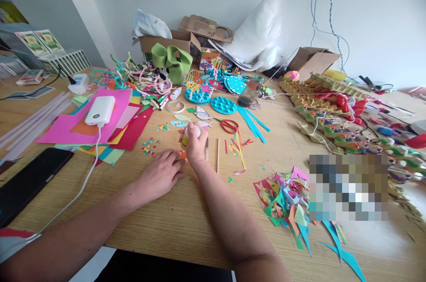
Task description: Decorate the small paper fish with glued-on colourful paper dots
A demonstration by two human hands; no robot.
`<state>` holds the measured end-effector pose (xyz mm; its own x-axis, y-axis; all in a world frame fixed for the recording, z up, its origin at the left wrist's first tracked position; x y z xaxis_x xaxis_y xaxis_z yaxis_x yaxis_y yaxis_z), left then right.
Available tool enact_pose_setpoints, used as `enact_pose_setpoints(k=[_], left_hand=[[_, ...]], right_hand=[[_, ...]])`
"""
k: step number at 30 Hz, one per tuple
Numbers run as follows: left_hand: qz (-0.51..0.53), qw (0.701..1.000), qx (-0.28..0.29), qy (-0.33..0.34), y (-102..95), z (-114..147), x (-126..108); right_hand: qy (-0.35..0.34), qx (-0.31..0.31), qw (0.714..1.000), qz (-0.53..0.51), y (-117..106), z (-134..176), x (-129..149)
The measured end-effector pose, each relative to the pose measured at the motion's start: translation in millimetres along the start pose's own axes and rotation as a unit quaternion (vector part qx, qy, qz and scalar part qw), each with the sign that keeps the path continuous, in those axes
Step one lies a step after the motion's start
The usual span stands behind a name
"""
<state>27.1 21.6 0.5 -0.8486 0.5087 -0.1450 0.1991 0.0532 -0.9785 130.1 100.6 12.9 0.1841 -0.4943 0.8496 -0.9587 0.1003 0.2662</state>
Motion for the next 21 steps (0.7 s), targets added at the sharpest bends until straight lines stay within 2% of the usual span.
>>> enact_pose_setpoints(k=[8,15,21], left_hand=[[0.0,1.0,-0.011,0.003,-1.0,0.5,0.1],[-0.012,1.0,-0.006,0.002,-2.1,1.2,0.3],[-0.012,1.0,-0.006,0.006,-1.9,1.2,0.4]], right_hand=[[0.025,0.0,1.0,-0.016,-3.0,-1.8,-2.4],[0.047,0.025,0.999,-0.008,-7.3,-1.9,-4.1],[0.053,0.013,0.998,-0.013,-13.8,-6.3,-4.0]])
Point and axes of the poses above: each hand's wrist, its own z-axis away from the middle knuckle, its own y-axis out of the palm, x = y × z, the point moved 3 cm from there along -z, towards the middle knuckle, and after that the axes turned 7 degrees about -y, right-handed, at the moved point
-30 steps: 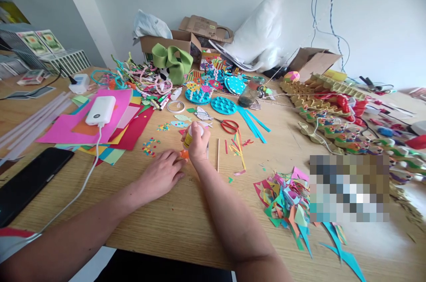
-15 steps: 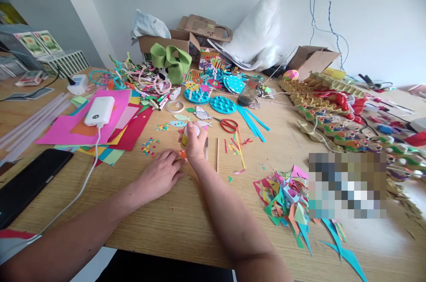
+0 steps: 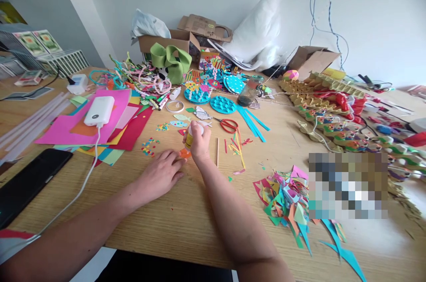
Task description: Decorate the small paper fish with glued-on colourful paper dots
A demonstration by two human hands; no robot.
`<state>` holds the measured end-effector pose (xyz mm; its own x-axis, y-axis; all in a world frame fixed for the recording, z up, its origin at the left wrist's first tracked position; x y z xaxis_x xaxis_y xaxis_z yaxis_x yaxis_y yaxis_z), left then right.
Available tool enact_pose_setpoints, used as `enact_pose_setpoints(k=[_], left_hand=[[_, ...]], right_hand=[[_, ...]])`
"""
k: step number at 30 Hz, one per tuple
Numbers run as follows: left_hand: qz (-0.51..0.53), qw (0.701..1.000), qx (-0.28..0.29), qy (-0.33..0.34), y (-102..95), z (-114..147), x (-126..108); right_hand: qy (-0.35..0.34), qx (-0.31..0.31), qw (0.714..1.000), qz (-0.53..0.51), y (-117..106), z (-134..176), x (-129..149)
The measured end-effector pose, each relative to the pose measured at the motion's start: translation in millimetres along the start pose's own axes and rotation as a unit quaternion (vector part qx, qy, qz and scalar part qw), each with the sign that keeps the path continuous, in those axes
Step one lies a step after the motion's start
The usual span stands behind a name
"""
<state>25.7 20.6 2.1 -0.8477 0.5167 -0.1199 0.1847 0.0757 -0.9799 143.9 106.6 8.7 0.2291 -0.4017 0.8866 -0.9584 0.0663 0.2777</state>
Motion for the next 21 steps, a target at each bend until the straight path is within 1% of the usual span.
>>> enact_pose_setpoints(k=[5,10,14,21], left_hand=[[0.001,1.0,0.004,-0.002,-0.3,-0.2,0.1],[-0.003,1.0,0.006,-0.004,-1.1,-0.3,0.0],[-0.002,1.0,0.007,-0.003,-1.0,0.0,-0.1],[0.0,1.0,0.005,-0.003,-2.0,0.3,0.2]], right_hand=[[0.005,0.008,1.0,0.006,-0.3,-1.0,4.2],[0.029,0.022,0.999,0.006,1.4,1.6,7.1],[0.03,0.034,0.999,0.006,1.4,1.7,8.2],[0.041,0.028,0.999,0.007,-0.6,-1.9,8.9]])
Point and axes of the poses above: each hand's wrist, its own z-axis away from the middle knuckle, its own y-axis out of the palm, x = y × z, the point moved 3 cm from there along -z, towards the middle knuckle, and after that the axes turned 7 degrees about -y, right-handed, at the moved point
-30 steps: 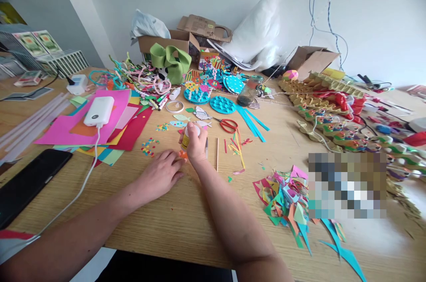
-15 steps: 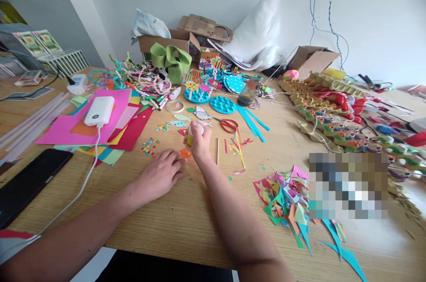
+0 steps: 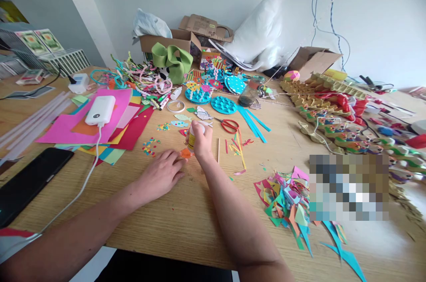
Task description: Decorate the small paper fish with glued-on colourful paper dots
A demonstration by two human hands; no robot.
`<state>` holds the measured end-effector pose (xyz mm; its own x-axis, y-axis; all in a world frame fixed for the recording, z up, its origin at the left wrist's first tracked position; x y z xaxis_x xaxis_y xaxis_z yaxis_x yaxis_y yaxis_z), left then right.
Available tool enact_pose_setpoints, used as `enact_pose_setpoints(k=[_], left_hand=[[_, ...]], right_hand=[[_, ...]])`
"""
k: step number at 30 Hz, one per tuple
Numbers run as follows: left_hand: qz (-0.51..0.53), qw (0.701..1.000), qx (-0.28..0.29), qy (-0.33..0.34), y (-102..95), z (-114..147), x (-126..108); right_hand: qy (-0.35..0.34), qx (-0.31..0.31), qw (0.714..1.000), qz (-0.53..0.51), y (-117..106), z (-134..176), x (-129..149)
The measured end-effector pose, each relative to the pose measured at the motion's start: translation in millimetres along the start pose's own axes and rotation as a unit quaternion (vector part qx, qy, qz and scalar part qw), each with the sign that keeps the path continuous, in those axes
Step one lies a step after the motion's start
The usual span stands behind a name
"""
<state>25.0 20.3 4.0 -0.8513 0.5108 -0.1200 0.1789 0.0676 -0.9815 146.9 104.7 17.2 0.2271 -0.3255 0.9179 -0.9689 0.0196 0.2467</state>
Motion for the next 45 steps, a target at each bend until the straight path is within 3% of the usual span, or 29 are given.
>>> enact_pose_setpoints(k=[8,21,36,45], left_hand=[[0.006,1.0,-0.006,0.001,2.2,-0.1,0.3],[0.013,1.0,-0.001,-0.003,0.8,-0.4,-0.1],[-0.002,1.0,0.001,-0.001,2.5,-1.1,-0.2],[0.001,1.0,-0.003,-0.002,1.4,-0.3,-0.1]], right_hand=[[0.012,0.012,1.0,0.005,2.0,0.7,-0.6],[-0.042,-0.035,0.999,0.002,-0.6,-1.3,-6.7],[-0.073,-0.045,0.996,-0.007,4.1,-1.5,-11.2],[-0.05,-0.055,0.997,0.004,0.7,-1.5,-6.3]])
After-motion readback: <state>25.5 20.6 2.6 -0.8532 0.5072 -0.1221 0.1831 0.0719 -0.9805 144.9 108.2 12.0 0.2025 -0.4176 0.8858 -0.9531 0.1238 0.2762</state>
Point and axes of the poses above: each hand's wrist, its own z-axis away from the middle knuckle, its own y-axis out of the palm, x = y × z, the point moved 3 cm from there along -z, towards the middle knuckle, and after that the axes turned 7 degrees about -y, right-handed, at the moved point
